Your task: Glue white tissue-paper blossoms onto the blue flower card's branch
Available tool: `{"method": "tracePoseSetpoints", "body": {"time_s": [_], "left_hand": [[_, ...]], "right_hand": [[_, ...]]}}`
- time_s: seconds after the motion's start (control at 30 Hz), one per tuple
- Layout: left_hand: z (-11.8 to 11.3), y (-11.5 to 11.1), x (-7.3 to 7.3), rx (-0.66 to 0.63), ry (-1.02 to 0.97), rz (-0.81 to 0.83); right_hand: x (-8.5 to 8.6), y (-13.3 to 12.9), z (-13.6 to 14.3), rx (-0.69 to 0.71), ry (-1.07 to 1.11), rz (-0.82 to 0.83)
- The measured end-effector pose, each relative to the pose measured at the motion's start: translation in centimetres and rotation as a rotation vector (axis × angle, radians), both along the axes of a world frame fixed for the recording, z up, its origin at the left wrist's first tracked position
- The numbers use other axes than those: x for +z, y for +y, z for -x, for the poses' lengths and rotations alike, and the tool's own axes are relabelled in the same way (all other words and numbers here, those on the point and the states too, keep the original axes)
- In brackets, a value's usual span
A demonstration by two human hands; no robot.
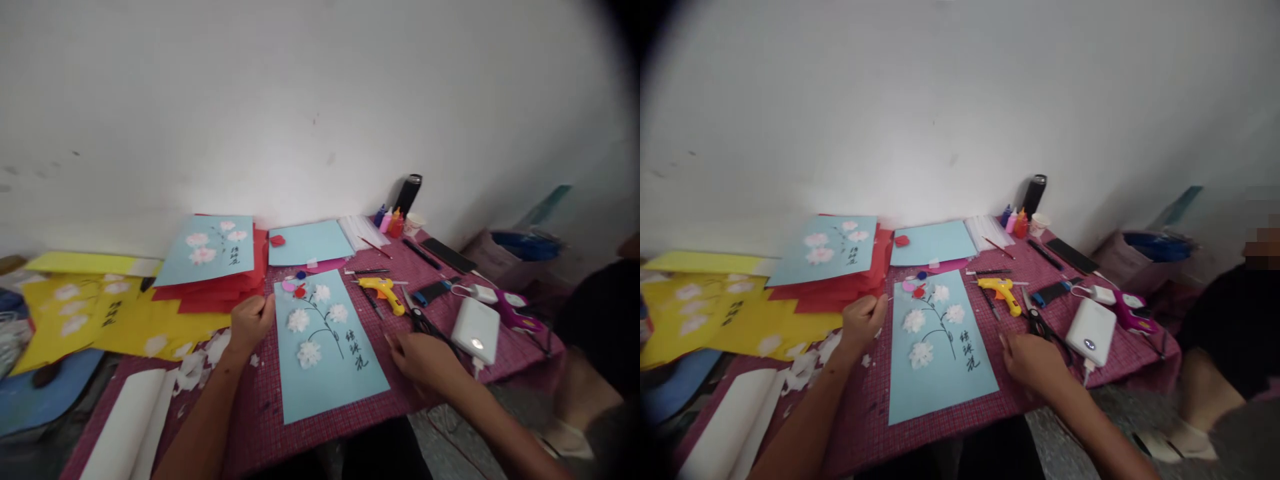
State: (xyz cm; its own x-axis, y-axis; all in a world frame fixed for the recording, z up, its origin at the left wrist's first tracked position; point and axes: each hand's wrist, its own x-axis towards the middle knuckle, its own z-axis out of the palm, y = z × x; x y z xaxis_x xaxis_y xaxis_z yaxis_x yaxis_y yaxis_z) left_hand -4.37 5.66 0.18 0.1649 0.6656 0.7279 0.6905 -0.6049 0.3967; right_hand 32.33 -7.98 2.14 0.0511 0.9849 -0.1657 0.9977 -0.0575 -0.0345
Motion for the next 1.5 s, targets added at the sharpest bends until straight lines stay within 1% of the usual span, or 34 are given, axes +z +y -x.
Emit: {"method": "tracePoseSetpoints", "body": {"time_s": [0.2,0.3,0.37,0.43,0.5,0.57,0.63,0.73,0.8,0.83,0.9,0.97,1.03,1.17,1.33,1.5], "left_hand": [[-0.2,-0.1,0.0,0.01,0.001,-0.013],[-0.2,-0.1,-0.1,0.004,0.016,-0.012],[-0.2,-0.1,-0.3,0.002,0.046,0.002],[-0.3,0.0,-0.4,-0.005,0.094,0.046],[-0.4,0.0,-0.5,-0.028,0.148,0.118],[-0.4,0.1,-0.5,-0.07,0.2,0.19],[-0.3,0.1,-0.4,-0.116,0.25,0.252],[-0.1,0.0,-0.1,-0.156,0.331,0.33],[0.1,0.0,-0.1,-0.163,0.381,0.368],[0.1,0.0,-0.1,-0.161,0.401,0.382],[0.2,0.0,-0.1,-0.157,0.426,0.405],[0.3,0.1,-0.2,-0.155,0.433,0.421],[0.3,0.1,-0.3,-0.156,0.431,0.432],[0.4,0.2,-0.4,-0.161,0.44,0.441],[0.4,0.1,-0.3,-0.155,0.464,0.443],[0.4,0.0,0.1,-0.164,0.469,0.454]], "right_hand": [[-0.8,0.0,0.2,0.018,-0.063,0.021],[-1.0,-0.2,-0.2,-0.008,-0.049,-0.023],[-1.0,-0.4,-0.6,-0.047,0.025,-0.079],[-0.6,-0.3,-0.9,-0.073,0.202,-0.174],[0.1,0.1,-0.8,-0.07,0.462,-0.283],[1.1,1.0,-0.4,-0.071,0.732,-0.34],[2.0,2.2,0.3,-0.098,0.979,-0.327],[3.3,4.9,1.5,-0.168,1.305,-0.238],[3.9,7.1,2.5,-0.191,1.458,-0.167],[4.0,8.3,3.0,-0.188,1.503,-0.17],[4.1,10.8,4.4,-0.152,1.525,-0.208],[3.8,13.1,5.9,-0.101,1.439,-0.298],[3.1,15.2,7.5,-0.063,1.301,-0.341],[1.2,18.4,10.2,-0.059,1.18,-0.355],[-0.5,20.8,12.0,-0.03,1.093,-0.311],[-2.0,21.1,12.1,0.022,1.012,-0.26]]}}
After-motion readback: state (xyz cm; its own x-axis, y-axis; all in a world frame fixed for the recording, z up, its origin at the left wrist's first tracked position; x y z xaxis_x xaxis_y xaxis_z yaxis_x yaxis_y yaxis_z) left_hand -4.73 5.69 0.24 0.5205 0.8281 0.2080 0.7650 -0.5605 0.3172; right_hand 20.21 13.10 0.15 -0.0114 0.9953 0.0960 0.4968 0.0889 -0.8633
